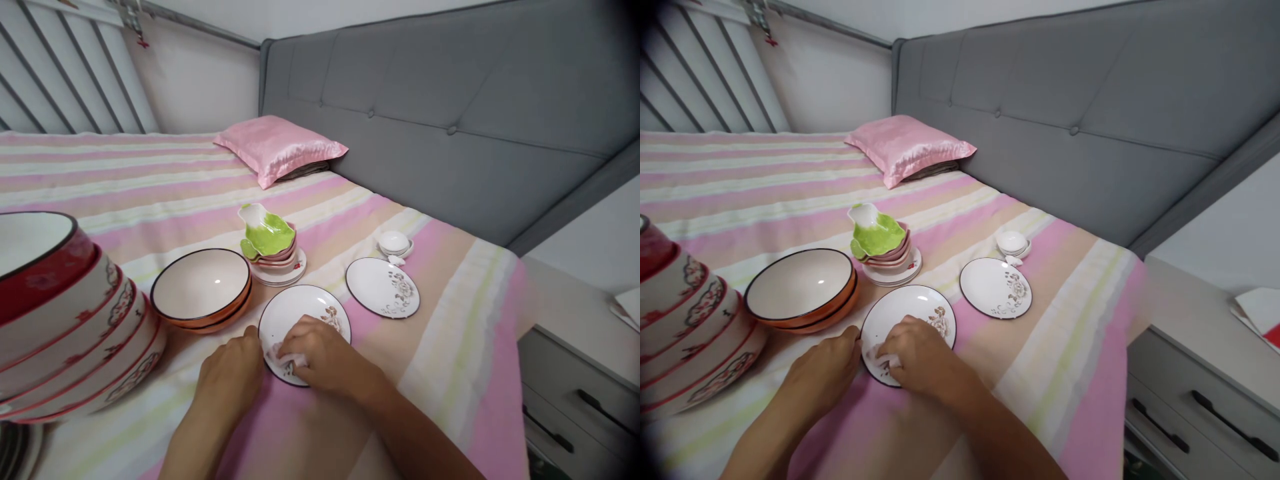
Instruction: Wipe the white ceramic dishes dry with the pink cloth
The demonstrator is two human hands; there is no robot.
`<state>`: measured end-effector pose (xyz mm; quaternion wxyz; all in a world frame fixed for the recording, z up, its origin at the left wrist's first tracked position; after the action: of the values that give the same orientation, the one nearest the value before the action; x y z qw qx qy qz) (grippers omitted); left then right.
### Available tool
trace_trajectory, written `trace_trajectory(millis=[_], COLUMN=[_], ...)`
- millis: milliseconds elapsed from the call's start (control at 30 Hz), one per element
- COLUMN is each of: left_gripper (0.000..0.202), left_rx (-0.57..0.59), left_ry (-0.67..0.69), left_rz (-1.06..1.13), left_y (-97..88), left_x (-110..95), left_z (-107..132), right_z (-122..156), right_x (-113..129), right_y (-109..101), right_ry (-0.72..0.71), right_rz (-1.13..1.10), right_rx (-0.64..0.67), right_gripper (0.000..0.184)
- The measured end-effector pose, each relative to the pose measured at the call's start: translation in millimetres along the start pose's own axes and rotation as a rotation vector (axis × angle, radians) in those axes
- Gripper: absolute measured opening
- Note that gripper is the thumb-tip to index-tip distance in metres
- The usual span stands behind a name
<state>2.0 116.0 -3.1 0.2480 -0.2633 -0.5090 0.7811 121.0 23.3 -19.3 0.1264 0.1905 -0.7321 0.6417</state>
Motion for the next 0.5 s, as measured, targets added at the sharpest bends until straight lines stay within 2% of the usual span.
trace_trajectory(millis=[267,500], left_gripper=[0.031,0.029], left_rx=[-0.009,-0.005], left_ry=[0.004,-0.013], left_rz=[-0.005,-0.003], left_y=[-1.6,1.5], left_x=[-2,-1], left_z=[2,-1], right_z=[3,1], right_x=[7,9], right_y=[1,-1], right_ry=[0.046,0.161], right_rz=[0.246,0.307], right_rx=[-0.067,-0.087], right_gripper=[0.04,0.041])
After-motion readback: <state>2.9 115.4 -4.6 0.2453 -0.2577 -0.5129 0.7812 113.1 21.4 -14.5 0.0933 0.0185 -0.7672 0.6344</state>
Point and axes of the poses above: each hand's wrist, its own z-axis away from the middle knuckle, its own y-axis out of the palm, x = y × z, the point moved 2 cm from there along -z, towards the middle knuckle, and after that the axes turned 8 degrees about z, right-handed, at the moved point
